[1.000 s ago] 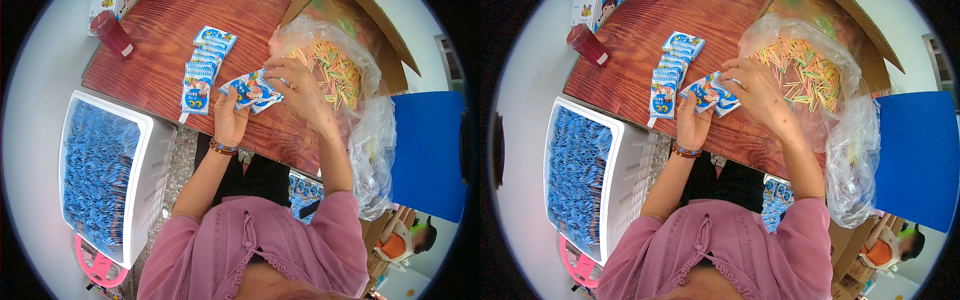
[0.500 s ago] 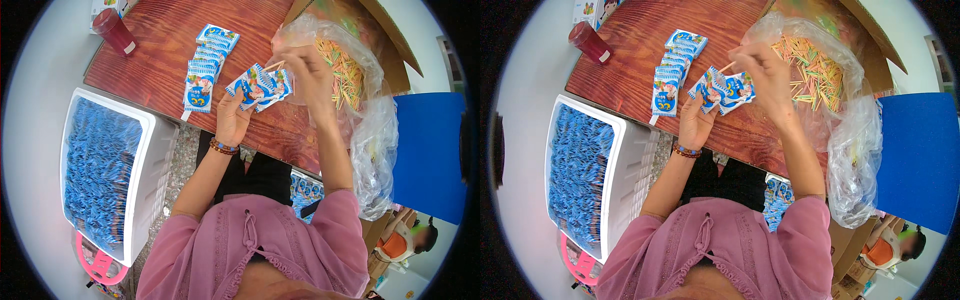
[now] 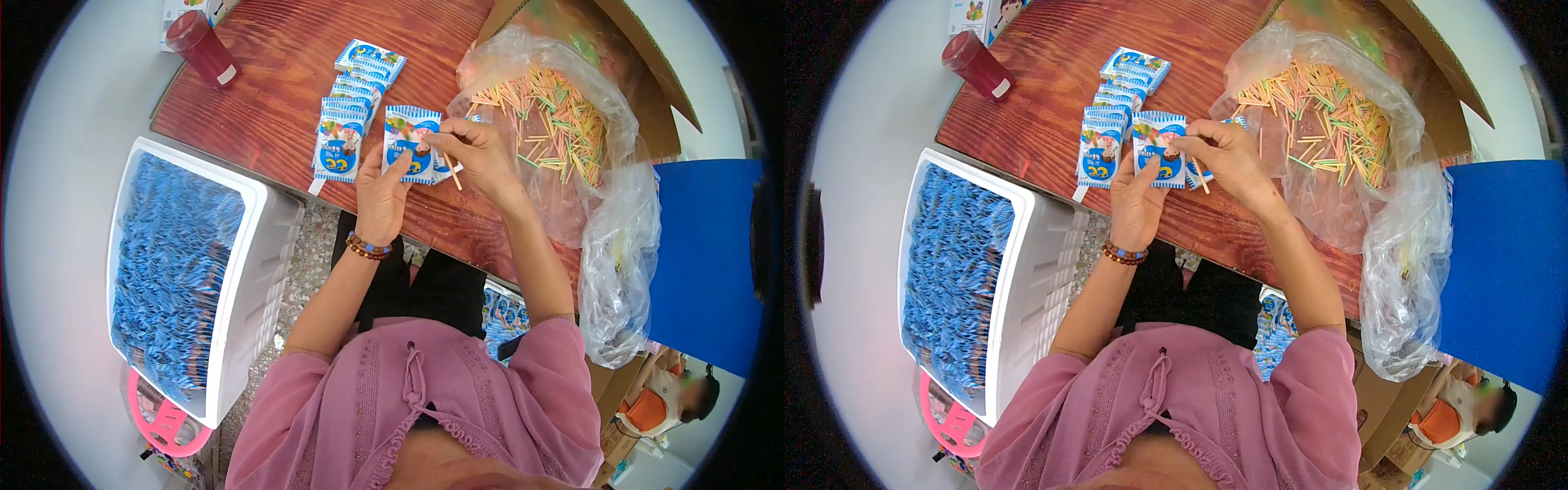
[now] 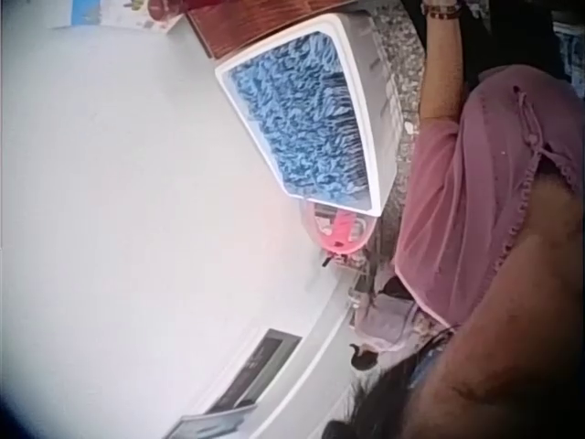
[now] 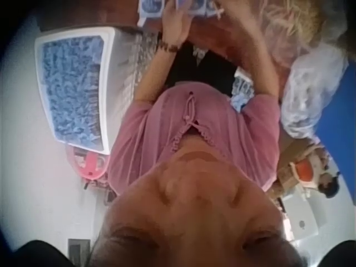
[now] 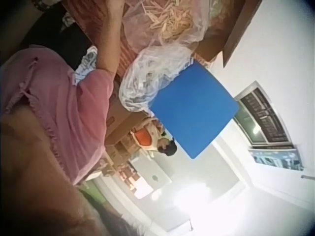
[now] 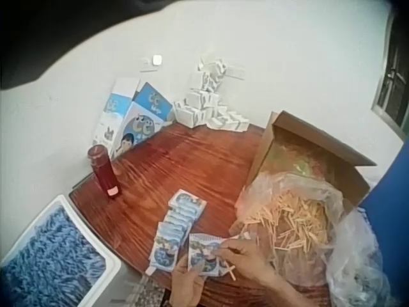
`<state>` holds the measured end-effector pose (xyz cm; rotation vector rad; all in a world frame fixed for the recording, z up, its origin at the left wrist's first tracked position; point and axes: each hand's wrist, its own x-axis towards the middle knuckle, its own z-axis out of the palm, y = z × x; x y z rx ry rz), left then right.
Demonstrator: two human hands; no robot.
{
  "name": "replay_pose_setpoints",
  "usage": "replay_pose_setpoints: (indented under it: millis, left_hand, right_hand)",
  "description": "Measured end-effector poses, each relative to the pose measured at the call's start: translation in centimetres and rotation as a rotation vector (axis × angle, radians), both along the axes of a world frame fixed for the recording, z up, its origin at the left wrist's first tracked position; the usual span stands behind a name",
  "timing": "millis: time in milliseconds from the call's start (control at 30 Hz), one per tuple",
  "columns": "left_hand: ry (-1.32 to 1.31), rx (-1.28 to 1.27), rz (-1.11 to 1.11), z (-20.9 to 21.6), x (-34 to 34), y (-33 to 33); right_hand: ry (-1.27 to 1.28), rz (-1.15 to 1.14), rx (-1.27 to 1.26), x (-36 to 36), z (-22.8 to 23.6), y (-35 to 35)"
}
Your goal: Sorting and packing small blue product packets into a plastic crate.
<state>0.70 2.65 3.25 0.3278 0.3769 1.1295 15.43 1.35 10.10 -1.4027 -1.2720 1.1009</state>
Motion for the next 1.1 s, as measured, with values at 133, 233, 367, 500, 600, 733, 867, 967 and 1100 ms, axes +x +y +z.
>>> replay_pose_setpoints:
  millis: [133,233,367,500,600,733,867,967,1100]
  left_hand:
    - [0.114,0.033,0.046,-0.3,-1.7,0.0]
    - [0.527,0.222,0.277,0.1,-3.8,-0.7]
    - [1.000,0.507,0.489,-0.2,-7.8,0.7]
    - [1.644,0.888,0.438,-0.9,-7.2,2.8]
    - [1.895,0.895,0.391,-1.2,-5.5,3.9]
    - [1.943,0.836,0.359,-1.4,-5.8,4.4]
    - [1.824,0.875,0.352,-1.4,-5.3,5.5]
    - [1.787,0.851,0.346,-1.2,-4.5,5.9]
    - [1.869,0.746,0.371,-1.0,-4.3,6.5]
  right_hand:
    - [-0.016,0.098,-0.067,-0.5,-0.7,0.7]
    - [0.013,0.149,-0.003,-2.0,-2.1,1.4]
    - [0.208,0.229,-0.155,-4.5,-3.6,3.6]
    - [-0.004,0.104,-0.077,-6.2,-6.6,5.5]
    - [-0.180,0.100,-0.045,-6.1,-6.2,5.5]
    - [-0.411,-0.074,0.111,-3.0,-1.5,2.1]
    - [-1.034,-0.390,0.128,8.6,-2.0,-0.2]
    - [-1.278,-0.409,0.101,12.9,-1.7,-1.2]
    - [-0.865,-0.118,0.262,7.9,-0.4,1.7]
